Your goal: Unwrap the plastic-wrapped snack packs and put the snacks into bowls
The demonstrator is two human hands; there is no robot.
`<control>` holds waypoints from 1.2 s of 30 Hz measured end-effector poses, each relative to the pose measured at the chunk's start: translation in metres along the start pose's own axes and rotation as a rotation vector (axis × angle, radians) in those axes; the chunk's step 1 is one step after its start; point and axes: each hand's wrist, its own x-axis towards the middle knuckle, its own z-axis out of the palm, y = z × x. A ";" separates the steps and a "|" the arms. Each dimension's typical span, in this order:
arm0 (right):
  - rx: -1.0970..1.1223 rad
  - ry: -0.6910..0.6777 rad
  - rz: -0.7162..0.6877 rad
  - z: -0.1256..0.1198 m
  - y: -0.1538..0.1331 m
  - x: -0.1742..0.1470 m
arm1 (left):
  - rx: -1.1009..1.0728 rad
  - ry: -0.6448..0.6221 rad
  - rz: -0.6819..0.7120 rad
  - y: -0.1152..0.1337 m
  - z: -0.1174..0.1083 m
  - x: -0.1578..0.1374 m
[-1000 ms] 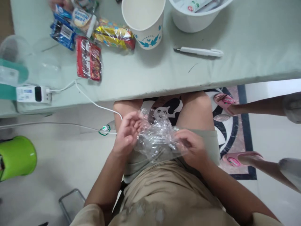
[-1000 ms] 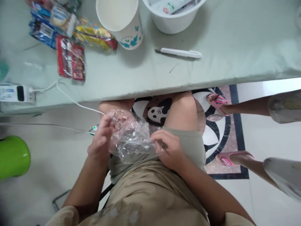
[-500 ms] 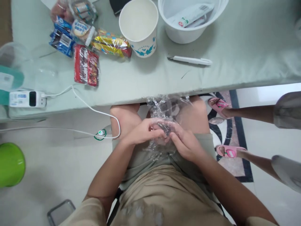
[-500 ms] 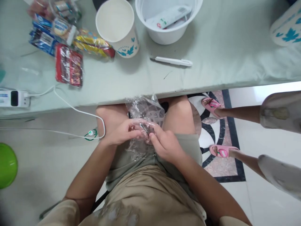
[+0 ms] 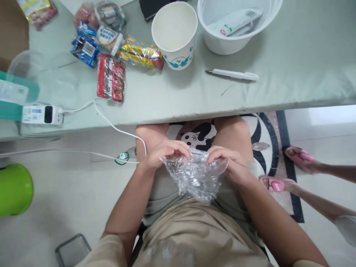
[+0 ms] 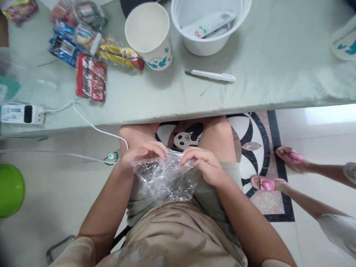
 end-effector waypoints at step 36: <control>0.061 0.397 0.444 0.014 0.004 0.037 | -0.139 0.359 -0.185 -0.003 0.015 0.028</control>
